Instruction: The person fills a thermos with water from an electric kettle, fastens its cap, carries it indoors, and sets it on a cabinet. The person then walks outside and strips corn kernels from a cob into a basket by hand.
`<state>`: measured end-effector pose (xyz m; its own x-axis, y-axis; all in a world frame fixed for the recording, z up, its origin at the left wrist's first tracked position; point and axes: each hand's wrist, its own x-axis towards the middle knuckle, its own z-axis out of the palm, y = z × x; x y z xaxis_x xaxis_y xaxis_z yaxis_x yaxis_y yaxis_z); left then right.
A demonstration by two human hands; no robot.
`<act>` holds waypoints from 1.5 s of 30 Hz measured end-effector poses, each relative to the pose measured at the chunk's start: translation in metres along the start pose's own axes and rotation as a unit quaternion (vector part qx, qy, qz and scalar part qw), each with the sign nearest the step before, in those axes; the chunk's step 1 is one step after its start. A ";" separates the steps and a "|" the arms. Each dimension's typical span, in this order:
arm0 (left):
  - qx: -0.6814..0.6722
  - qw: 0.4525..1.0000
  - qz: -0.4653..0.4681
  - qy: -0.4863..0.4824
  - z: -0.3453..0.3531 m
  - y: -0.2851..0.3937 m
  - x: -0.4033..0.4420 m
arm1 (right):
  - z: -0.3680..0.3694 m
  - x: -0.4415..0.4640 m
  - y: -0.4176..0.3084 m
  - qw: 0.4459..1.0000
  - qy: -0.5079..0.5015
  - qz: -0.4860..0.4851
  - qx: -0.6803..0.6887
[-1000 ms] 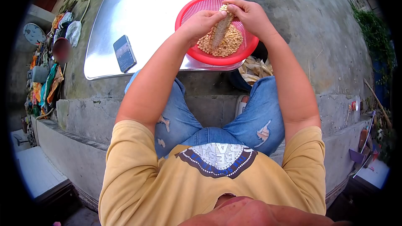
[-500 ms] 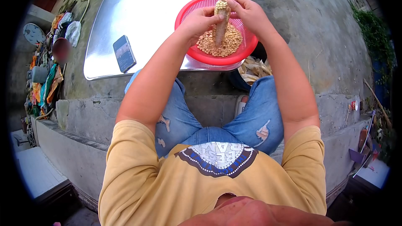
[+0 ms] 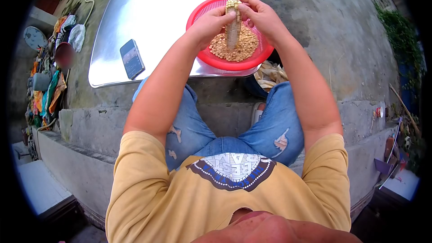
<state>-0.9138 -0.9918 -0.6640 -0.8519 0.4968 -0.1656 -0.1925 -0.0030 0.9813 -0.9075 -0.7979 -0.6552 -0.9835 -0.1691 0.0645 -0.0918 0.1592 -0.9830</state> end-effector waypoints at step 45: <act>0.090 0.995 -0.029 -0.030 0.012 0.011 -0.014 | -0.004 -0.001 -0.003 0.999 -0.040 0.026 -0.015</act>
<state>-0.8987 -0.9884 -0.6497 -0.8105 0.5419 -0.2222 -0.1466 0.1796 0.9728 -0.9067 -0.7944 -0.6516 -0.9715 -0.2371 -0.0017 -0.0469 0.1990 -0.9789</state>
